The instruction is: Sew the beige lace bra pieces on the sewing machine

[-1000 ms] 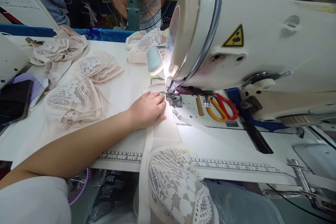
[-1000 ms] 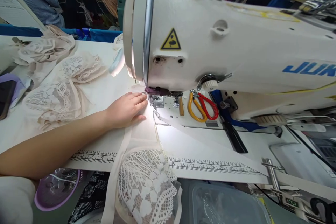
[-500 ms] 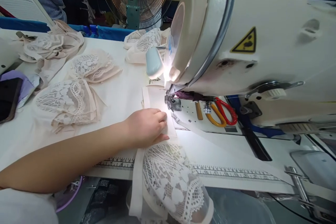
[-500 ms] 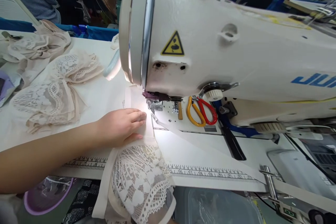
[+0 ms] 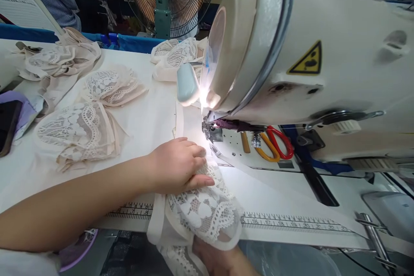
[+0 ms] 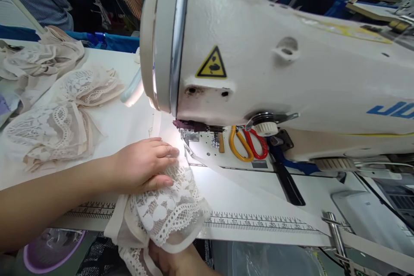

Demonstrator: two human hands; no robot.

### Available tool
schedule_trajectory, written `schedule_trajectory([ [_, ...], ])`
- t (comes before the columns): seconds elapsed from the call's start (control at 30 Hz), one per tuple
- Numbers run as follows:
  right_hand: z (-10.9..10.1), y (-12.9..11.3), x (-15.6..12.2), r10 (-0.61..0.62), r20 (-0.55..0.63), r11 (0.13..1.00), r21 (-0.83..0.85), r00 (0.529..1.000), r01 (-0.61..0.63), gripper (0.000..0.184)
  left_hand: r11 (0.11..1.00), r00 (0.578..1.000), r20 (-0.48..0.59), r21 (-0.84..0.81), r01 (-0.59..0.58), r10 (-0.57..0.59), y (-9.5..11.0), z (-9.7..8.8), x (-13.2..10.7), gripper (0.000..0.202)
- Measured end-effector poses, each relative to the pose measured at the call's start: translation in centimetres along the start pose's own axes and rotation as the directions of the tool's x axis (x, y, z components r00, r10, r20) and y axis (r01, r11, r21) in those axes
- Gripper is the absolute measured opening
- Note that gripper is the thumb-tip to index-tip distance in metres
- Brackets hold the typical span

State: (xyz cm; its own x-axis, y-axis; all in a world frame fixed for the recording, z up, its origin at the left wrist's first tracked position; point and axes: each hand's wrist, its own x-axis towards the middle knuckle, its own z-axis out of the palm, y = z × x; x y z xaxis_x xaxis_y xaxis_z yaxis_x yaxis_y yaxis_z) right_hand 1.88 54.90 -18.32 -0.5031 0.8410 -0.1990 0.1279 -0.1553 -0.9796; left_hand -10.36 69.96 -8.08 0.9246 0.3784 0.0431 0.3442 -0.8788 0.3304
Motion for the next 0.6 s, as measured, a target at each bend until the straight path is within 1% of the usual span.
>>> schedule_trajectory([
  [0.07, -0.2, -0.9, -0.2, 0.061, -0.013, 0.989, 0.135, 0.998, -0.059, 0.050, 1.000, 1.000, -0.001, -0.009, 0.008, -0.008, 0.0, -0.2, 0.0, 0.050],
  [0.13, -0.8, -2.2, -0.3, 0.101, 0.025, 0.947, 0.303, 0.995, -0.104, 0.056, 1.000, 1.000, 0.006, -0.010, 0.022, -0.022, -0.1, -0.4, 0.0, 0.049],
  [0.2, -1.4, -3.8, -0.4, 0.081, 0.084, 0.890, 0.442, 0.993, -0.110, 0.063, 0.999, 0.999, 0.008, -0.001, 0.032, -0.032, -0.2, -0.6, 0.0, 0.050],
  [0.27, -1.9, -5.4, -0.4, 0.043, 0.117, 0.846, 0.524, 0.992, -0.098, 0.072, 0.999, 0.999, 0.012, 0.007, 0.043, -0.043, -0.2, -0.8, 0.0, 0.050],
  [0.37, -2.1, -7.1, -0.5, -0.010, 0.100, 0.794, 0.605, 0.995, -0.053, 0.085, 0.997, 0.997, 0.021, 0.016, 0.071, -0.071, -0.3, -1.0, 0.1, 0.049],
  [0.4, -2.0, -7.4, -0.5, -0.033, 0.080, 0.770, 0.638, 0.996, -0.026, 0.084, 0.996, 0.996, 0.027, 0.022, 0.081, -0.082, -0.3, -1.0, 0.2, 0.050],
  [0.5, -1.4, -7.3, -0.2, -0.077, -0.001, 0.701, 0.711, 0.997, 0.055, 0.074, 0.993, 0.992, 0.056, 0.049, 0.108, -0.111, -0.3, -1.1, 0.3, 0.054],
  [0.6, -0.7, -6.5, 0.5, -0.093, -0.035, 0.670, 0.737, 0.995, 0.089, 0.071, 0.988, 0.989, 0.071, 0.089, 0.124, -0.131, -0.2, -1.1, 0.5, 0.059],
])
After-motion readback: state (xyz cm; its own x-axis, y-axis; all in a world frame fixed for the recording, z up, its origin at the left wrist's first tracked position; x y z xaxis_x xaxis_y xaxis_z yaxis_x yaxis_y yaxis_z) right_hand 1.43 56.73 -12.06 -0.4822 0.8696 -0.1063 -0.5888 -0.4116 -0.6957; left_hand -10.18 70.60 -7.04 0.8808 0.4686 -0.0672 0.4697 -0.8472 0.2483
